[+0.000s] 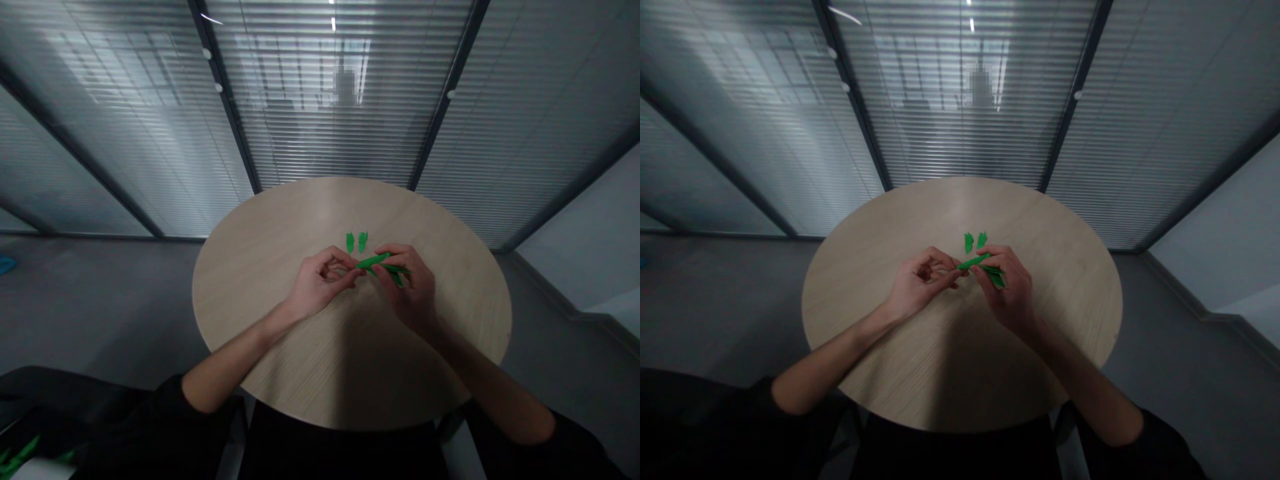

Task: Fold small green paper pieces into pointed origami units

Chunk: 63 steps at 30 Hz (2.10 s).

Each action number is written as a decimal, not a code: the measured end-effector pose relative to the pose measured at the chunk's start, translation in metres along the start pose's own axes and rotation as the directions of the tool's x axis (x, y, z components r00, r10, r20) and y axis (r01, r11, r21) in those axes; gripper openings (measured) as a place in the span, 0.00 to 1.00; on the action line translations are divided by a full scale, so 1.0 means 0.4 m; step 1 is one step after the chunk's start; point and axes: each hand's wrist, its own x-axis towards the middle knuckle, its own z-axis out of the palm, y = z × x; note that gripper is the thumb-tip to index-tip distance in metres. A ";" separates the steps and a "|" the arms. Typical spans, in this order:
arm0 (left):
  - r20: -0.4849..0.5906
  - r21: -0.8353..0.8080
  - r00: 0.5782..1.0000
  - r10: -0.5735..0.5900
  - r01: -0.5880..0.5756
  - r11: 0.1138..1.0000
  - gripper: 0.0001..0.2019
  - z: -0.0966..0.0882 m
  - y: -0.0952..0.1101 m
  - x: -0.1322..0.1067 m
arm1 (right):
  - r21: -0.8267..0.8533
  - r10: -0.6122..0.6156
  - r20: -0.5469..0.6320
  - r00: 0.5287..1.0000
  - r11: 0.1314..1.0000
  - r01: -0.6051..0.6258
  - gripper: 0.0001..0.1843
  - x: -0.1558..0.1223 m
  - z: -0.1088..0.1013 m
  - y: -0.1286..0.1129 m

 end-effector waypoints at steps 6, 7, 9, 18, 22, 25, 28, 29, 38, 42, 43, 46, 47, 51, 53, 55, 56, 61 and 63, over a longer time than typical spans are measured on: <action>-0.002 -0.045 1.000 0.019 -0.019 0.999 0.13 0.002 0.002 -0.004 | -0.017 -0.016 -0.011 1.000 1.000 0.016 0.06 -0.001 0.001 0.002; 0.002 -0.059 1.000 0.020 -0.020 0.998 0.13 0.003 0.003 -0.004 | -0.022 -0.018 -0.013 1.000 1.000 0.018 0.06 -0.001 0.001 0.002; 0.011 -0.084 1.000 0.019 -0.018 0.996 0.13 0.005 0.005 -0.004 | -0.032 -0.018 -0.015 1.000 0.999 0.018 0.05 -0.001 0.001 0.002; 0.019 -0.130 1.000 0.023 -0.020 0.991 0.17 0.009 0.001 -0.002 | -0.051 -0.013 -0.035 0.999 0.999 0.011 0.06 -0.003 0.003 0.008; 0.007 -0.134 1.000 0.018 -0.017 0.991 0.17 0.010 -0.001 -0.002 | -0.056 -0.018 -0.035 0.999 0.998 0.016 0.06 -0.003 0.003 0.007; 0.014 -0.137 1.000 0.021 -0.019 0.990 0.14 0.010 -0.005 -0.001 | -0.061 -0.022 -0.039 0.999 0.998 0.019 0.07 -0.002 0.002 0.005; 0.017 -0.138 1.000 0.026 -0.023 0.990 0.13 0.009 -0.009 0.001 | -0.060 -0.015 -0.038 0.999 0.998 0.012 0.06 -0.001 0.002 0.003; 0.016 -0.139 1.000 0.025 -0.023 0.990 0.13 0.008 -0.011 0.001 | -0.054 -0.008 -0.038 0.999 0.999 0.006 0.06 0.000 0.002 0.002; 0.014 -0.100 0.999 0.039 -0.037 0.994 0.14 0.009 -0.007 0.002 | 0.010 0.059 -0.025 0.998 0.998 -0.059 0.07 -0.002 0.005 0.002; 0.056 -0.046 0.998 0.037 -0.034 0.998 0.16 0.014 -0.005 0.005 | 0.058 0.057 0.032 0.998 0.997 -0.058 0.06 -0.004 0.010 0.006; 0.059 -0.039 0.998 0.036 -0.033 0.999 0.15 0.015 -0.005 0.005 | 0.066 0.061 0.040 0.997 0.996 -0.064 0.06 -0.005 0.011 0.006; 0.035 0.000 0.998 0.045 -0.045 0.999 0.13 0.016 -0.008 0.004 | 0.075 0.079 0.060 0.995 0.994 -0.084 0.05 -0.005 0.012 0.008; 0.024 0.021 0.998 0.051 -0.051 0.998 0.13 0.015 -0.009 0.003 | 0.077 0.086 0.067 0.994 0.993 -0.091 0.05 -0.005 0.012 0.009; -0.024 0.091 0.996 0.091 -0.089 0.992 0.13 0.014 -0.016 -0.002 | 0.099 0.152 0.089 0.984 0.982 -0.161 0.03 -0.009 0.013 0.010; -0.042 0.102 0.993 0.108 -0.104 0.989 0.13 0.014 -0.017 -0.004 | 0.129 0.191 0.098 0.977 0.971 -0.203 0.02 -0.011 0.015 0.011; -0.043 0.114 0.993 0.111 -0.106 0.988 0.13 0.015 -0.016 -0.006 | 0.154 0.207 0.097 0.974 0.963 -0.220 0.02 -0.013 0.017 0.012; -0.041 0.122 0.993 0.111 -0.105 0.987 0.13 0.016 -0.014 -0.006 | 0.159 0.206 0.094 0.974 0.963 -0.219 0.02 -0.013 0.017 0.012; -0.048 0.154 0.992 0.115 -0.106 0.982 0.12 0.020 -0.009 -0.009 | 0.135 0.221 0.067 0.973 0.964 -0.228 0.04 -0.011 0.019 0.008; -0.048 0.156 0.992 0.116 -0.108 0.982 0.12 0.020 -0.009 -0.009 | 0.132 0.241 0.058 0.969 0.960 -0.247 0.04 -0.009 0.018 0.004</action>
